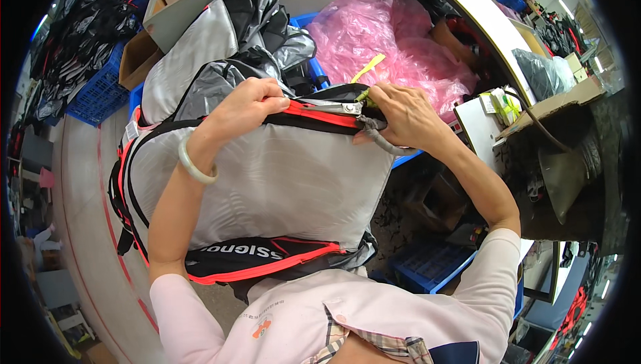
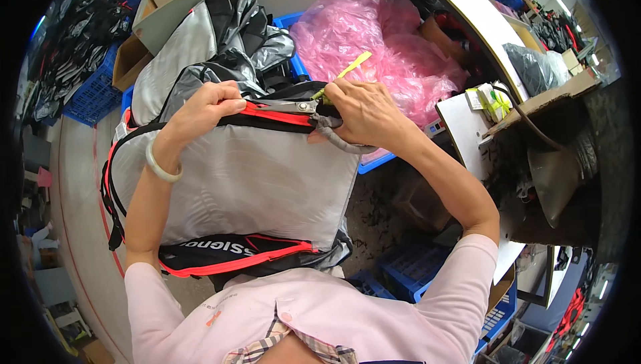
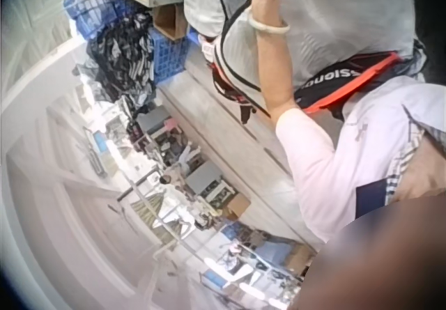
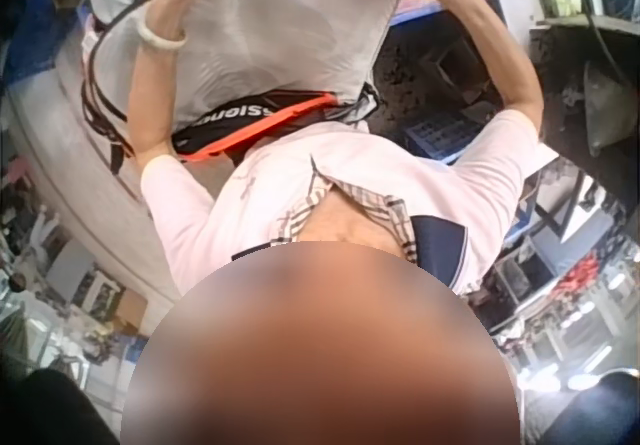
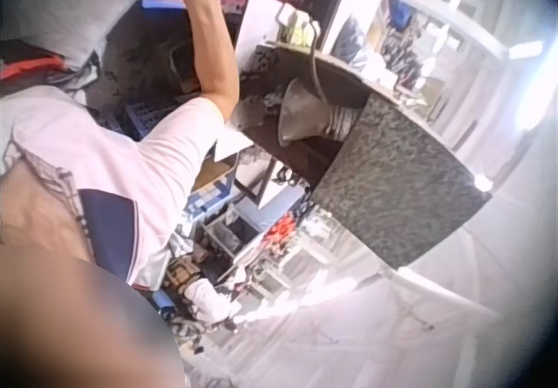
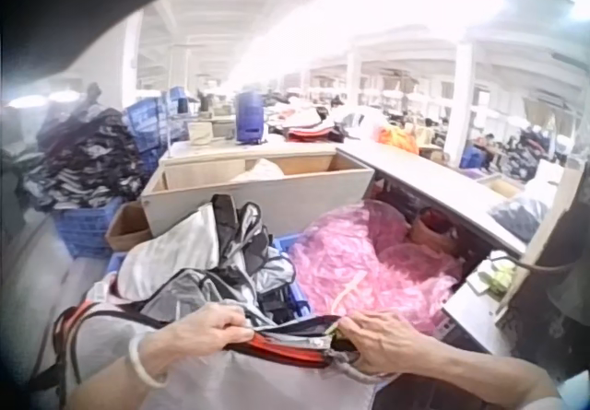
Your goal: Trimming excess threads and fabric scraps from sports bags using scissors.
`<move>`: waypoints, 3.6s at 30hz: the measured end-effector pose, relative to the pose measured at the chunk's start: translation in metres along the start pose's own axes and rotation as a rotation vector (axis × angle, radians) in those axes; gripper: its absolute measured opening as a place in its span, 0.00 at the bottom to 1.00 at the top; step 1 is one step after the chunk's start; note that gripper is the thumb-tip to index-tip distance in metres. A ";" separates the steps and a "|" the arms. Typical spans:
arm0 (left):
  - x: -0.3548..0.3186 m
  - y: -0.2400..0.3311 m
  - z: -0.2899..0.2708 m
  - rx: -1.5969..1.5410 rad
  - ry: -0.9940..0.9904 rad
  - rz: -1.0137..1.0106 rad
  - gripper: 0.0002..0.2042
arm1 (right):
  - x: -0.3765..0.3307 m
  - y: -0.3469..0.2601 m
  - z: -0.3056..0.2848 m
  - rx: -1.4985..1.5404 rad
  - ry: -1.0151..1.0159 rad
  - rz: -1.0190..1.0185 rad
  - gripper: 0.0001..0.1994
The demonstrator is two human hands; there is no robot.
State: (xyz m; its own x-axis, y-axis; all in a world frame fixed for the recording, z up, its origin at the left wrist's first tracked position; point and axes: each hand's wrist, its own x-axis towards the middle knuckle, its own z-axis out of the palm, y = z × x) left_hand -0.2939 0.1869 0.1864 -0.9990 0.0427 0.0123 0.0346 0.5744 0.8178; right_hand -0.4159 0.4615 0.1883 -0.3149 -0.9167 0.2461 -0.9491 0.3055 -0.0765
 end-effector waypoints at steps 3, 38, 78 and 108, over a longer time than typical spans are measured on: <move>-0.001 -0.002 -0.002 -0.009 0.003 0.005 0.12 | 0.004 -0.002 -0.001 -0.005 -0.024 0.012 0.33; -0.157 -0.012 -0.073 0.553 0.816 0.157 0.23 | 0.173 -0.142 0.025 0.921 0.133 -0.121 0.16; -0.156 -0.034 -0.065 -0.697 0.572 -0.152 0.06 | 0.175 -0.128 -0.014 0.442 0.092 -0.321 0.29; -0.150 -0.052 -0.059 -0.763 0.613 -0.076 0.06 | 0.162 -0.102 0.001 0.342 -0.064 -0.326 0.27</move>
State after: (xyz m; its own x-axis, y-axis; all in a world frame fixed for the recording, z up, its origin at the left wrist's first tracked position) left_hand -0.1474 0.1024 0.1759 -0.8468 -0.5279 0.0644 0.1579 -0.1339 0.9783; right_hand -0.3705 0.2812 0.2350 0.0102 -0.9679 0.2512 -0.9424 -0.0933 -0.3211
